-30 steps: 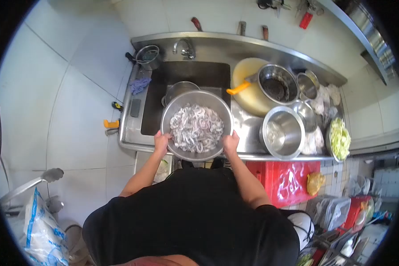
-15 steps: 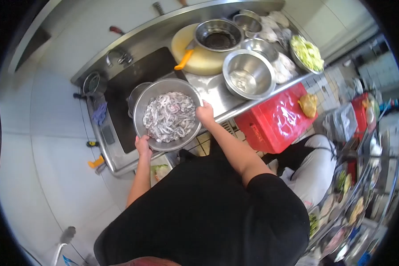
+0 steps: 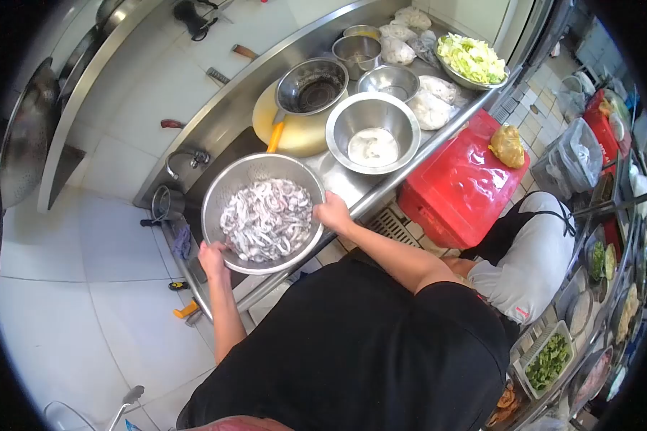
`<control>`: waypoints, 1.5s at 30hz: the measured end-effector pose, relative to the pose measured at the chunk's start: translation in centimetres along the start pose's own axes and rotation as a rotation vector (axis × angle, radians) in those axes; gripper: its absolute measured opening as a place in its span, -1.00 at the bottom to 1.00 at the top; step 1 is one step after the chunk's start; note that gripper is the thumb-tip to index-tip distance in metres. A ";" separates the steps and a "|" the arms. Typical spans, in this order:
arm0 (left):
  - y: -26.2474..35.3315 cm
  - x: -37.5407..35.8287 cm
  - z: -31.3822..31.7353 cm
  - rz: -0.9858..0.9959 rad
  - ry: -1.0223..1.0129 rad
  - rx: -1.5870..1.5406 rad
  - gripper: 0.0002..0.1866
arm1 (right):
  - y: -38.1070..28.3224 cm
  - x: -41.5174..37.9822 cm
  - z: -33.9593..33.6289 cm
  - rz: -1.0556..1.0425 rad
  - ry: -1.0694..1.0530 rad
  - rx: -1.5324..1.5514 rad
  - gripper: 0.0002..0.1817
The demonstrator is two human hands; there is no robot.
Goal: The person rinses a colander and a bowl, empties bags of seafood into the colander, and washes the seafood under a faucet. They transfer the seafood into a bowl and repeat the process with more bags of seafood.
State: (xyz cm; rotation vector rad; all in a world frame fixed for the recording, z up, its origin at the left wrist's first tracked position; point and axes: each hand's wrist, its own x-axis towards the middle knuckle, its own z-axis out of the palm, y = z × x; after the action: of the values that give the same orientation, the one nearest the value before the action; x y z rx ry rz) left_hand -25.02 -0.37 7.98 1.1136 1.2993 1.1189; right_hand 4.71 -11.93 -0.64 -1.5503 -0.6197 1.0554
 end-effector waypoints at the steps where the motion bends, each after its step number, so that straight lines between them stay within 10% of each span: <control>1: 2.4 -0.3 1.8 0.012 -0.025 0.004 -0.65 | -0.2 0.7 -1.0 -0.060 0.007 0.015 -0.67; 9: 11.6 1.0 16.6 0.271 -0.013 0.083 -0.68 | -6.9 5.9 -9.2 -0.076 0.202 -0.034 -0.27; 14: 14.1 1.7 25.5 0.443 -0.101 0.291 -0.87 | -7.2 11.8 -10.9 -0.036 0.157 0.548 -0.12; 22: 15.9 -1.4 35.6 0.788 -0.055 0.854 -0.91 | -3.9 15.2 -13.0 0.274 0.261 0.196 0.13; 26: 15.3 -2.6 37.8 0.808 -0.123 0.959 -0.88 | -0.7 16.9 -14.4 0.418 0.261 0.022 -0.04; 30: 15.1 -3.4 38.6 0.999 -0.155 1.021 -0.86 | 1.3 16.1 -17.0 0.268 0.091 0.195 -0.46; 34: 15.6 -3.4 37.2 1.123 -0.132 0.928 -0.90 | -4.9 11.3 -19.7 0.268 0.031 -0.065 -0.42; 41: 15.6 0.0 26.7 0.717 0.150 0.462 -0.81 | -5.3 10.2 -20.3 -0.369 0.285 -0.650 -0.33; 45: 15.6 0.9 17.3 0.423 0.319 0.304 -0.69 | -4.4 11.9 -17.9 -0.218 0.238 -0.888 -0.18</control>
State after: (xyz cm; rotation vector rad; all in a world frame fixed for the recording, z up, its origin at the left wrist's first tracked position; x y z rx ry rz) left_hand -7.46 2.91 23.02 1.5302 1.5615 1.4900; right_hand 26.54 -9.63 0.01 -2.2511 -1.1485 0.4068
